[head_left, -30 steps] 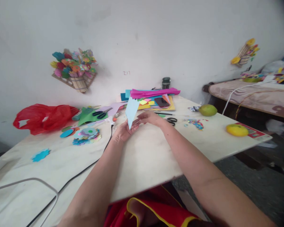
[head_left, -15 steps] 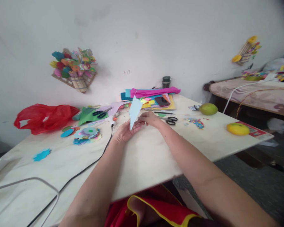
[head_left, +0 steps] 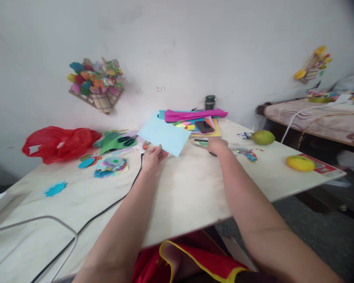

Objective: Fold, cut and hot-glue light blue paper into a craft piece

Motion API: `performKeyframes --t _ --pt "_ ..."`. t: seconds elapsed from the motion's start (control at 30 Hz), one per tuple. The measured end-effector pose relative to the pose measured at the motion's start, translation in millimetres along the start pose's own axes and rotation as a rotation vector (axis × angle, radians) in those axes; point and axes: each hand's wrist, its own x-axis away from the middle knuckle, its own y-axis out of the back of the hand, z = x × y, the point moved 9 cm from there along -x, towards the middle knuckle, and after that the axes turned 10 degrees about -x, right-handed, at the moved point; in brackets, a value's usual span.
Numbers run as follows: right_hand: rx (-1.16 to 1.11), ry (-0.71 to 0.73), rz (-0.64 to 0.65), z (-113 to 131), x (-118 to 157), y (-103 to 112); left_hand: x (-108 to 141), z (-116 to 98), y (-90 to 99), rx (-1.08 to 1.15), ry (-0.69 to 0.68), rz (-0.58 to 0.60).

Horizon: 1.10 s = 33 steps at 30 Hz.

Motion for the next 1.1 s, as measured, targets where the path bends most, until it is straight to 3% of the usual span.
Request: performKeyframes --t 0.3,0.5,0.6,0.7,0.9,1.1 --pt "0.125 -0.071 0.014 -9.1 -1.9 -11.1 5.8 -22.7 16.7 -0.045 -0.15 -0.105" --pt "0.126 0.059 0.114 15.5 3.6 -17.9 5.5 -32.7 35.0 0.018 -0.21 -0.216" --pt "0.086 0.099 0.099 25.8 6.3 -13.3 3.3 -34.9 46.3 0.064 -0.211 -0.282" --pt "-0.083 0.113 0.115 32.1 8.7 -14.3 1.9 -35.7 56.6 0.084 -0.204 -0.342" --pt "-0.726 0.226 0.415 61.8 24.0 -46.6 2.1 -36.8 60.7 0.082 -0.208 -0.351" --pt "-0.907 0.306 0.562 79.2 34.6 -63.1 4.8 -35.4 58.6 0.15 -0.17 -0.317"
